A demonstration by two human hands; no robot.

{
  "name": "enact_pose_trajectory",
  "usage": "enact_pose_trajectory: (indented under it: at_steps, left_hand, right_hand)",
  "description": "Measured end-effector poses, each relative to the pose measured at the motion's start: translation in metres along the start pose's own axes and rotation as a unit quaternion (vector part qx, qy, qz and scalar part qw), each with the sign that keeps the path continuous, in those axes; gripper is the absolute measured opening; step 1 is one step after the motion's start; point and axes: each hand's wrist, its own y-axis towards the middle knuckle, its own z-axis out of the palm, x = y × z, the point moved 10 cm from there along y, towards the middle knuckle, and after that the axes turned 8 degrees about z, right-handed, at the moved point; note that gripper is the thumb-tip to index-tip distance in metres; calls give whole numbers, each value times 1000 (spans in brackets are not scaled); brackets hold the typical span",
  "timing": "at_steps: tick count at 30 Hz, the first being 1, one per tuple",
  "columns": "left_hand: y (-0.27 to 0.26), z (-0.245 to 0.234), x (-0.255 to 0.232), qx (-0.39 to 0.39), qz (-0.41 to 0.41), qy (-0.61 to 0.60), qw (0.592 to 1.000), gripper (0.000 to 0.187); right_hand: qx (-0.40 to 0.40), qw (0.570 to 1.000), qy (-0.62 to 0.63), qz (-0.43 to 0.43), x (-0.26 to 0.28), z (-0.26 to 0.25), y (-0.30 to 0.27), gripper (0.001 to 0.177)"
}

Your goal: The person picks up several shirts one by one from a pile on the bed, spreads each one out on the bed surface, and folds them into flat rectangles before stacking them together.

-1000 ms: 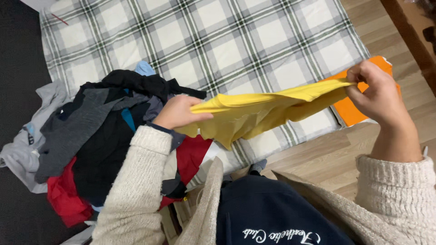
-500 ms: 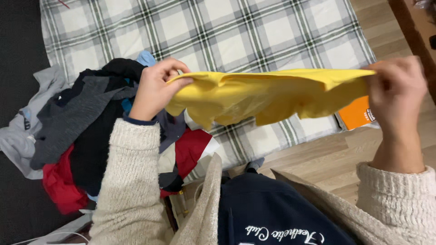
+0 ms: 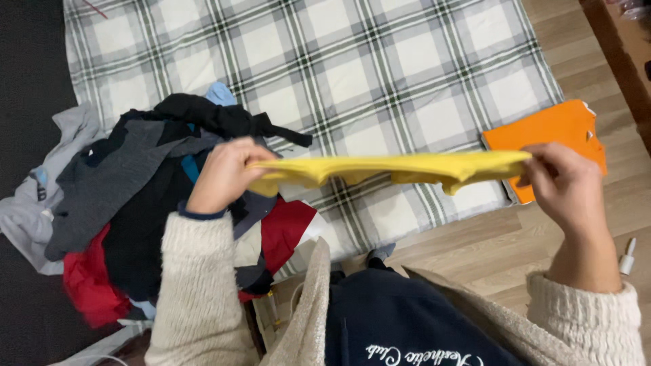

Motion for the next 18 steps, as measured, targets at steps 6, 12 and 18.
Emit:
enact_pose_trajectory:
  at_steps: [6,12,18]
  left_hand:
    - [-10,-34,-18,-109,24,-74,991,44]
    - [31,-37,-14,-154,-73,45,984,37]
    - [48,-9,-40,-256,2,-52,965,40]
  right_hand:
    - [6,986,158,-56,32,-33,-13,11]
    - [-52,996,43,-60,32,-31,28,13]
    - [-31,999,17,-31,0,-9,45,23]
